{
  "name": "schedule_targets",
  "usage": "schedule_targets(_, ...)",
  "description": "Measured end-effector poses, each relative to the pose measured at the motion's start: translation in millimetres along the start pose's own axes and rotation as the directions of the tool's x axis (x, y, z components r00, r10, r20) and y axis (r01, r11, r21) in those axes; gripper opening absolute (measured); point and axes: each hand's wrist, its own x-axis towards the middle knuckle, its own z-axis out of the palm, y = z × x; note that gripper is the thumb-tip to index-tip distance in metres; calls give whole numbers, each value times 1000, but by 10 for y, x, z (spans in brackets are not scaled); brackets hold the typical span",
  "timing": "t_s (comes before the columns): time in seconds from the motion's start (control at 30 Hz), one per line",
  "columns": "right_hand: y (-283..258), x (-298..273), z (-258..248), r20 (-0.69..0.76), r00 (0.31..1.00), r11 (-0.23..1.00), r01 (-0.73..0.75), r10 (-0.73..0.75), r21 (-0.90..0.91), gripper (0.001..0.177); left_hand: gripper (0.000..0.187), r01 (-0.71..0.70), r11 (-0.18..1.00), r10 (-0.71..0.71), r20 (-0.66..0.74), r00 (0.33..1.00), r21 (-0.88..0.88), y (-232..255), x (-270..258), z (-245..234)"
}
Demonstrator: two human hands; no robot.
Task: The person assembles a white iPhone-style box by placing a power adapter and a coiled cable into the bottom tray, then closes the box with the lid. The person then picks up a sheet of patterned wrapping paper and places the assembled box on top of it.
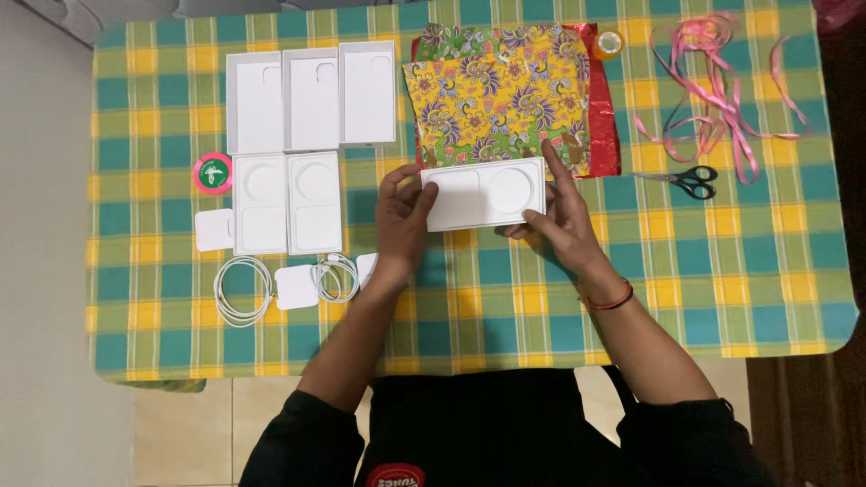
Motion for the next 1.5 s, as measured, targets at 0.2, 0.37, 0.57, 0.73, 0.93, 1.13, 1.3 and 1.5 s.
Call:
schedule_targets(0.2, 11, 10, 41, 25, 1000, 1000, 0, 0, 10, 95, 35, -10, 998, 12, -41, 999, 57, -7, -6, -25)
schedule_targets(0.37, 6, 37, 61, 28, 998, 995, 57, -55, -78, 112, 41, 8, 995, -6, -16, 1000, 96, 78, -25, -12)
schedule_targets(0.57, -14, 43, 37, -6, 997, 992, 79, -80, -95, 113, 76, -81, 994, 67, 171, 983, 77, 175, -43, 31)
schedule_targets(0.73, 29, 45, -10, -22, 993, 989, 111, -114, -102, 112, 104, -95, 990, 61, 284, 957, 107, 199, -58, 52)
schedule_targets(0.93, 89, 55, -81, -37, 981, 969, 183, -191, -166, 108, 112, -148, 985, 107, 353, 929, 91, 203, -50, 51)
schedule_targets(1.13, 76, 42, -89, -24, 965, 942, 249, -260, -224, 107, 107, -138, 982, 90, 329, 940, 127, 225, -75, 57)
schedule_targets(1.3, 93, 36, -91, -20, 949, 936, 306, -314, -175, 109, 104, -223, 965, 170, 323, 931, 135, 226, -91, 49)
schedule_targets(1.5, 221, -15, -168, -55, 965, 958, 248, -258, -143, 85, 96, -194, 969, 148, 267, 952, 151, 123, -91, 31)
